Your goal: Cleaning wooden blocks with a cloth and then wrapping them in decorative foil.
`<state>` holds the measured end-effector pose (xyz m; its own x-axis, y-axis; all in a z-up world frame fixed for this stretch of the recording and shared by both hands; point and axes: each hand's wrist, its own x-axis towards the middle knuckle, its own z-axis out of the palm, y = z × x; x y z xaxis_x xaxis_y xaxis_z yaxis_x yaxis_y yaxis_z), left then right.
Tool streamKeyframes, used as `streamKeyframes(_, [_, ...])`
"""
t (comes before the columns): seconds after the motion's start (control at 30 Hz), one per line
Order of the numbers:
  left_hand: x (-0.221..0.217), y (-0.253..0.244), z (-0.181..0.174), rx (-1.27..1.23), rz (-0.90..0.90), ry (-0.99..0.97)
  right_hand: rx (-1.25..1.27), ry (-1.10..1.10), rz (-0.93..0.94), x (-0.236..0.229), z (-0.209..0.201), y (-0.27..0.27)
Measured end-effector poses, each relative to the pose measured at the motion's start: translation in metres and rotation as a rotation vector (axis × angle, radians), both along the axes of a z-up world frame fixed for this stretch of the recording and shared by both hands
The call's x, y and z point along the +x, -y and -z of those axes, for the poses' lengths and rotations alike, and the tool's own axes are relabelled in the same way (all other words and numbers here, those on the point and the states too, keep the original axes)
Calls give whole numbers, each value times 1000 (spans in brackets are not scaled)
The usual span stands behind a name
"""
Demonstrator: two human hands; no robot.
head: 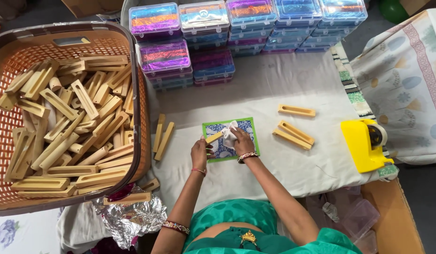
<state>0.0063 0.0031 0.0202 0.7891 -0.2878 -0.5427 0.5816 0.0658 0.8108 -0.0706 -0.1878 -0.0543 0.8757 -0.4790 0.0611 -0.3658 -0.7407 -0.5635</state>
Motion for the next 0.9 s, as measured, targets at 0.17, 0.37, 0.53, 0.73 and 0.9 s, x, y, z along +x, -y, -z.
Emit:
streamKeyframes(0.17, [4,-3,16,-15,19,-49,-2,65,-9,-10,-54,-62])
streamKeyframes(0.37, [3,-15,54,84,90,23,78,216,-170,-47,-80,-76])
streamKeyframes(0.53, [-4,0,-7,58,241,175,-62,260,49,-101,-70,-13])
streamKeyframes(0.73, [-29,77,-12,71,505,810,-148,162,117,-129,-76,4])
streamKeyframes(0.9, [-57,147,-45,226,809,923,-194,170,203,-127,-51,5])
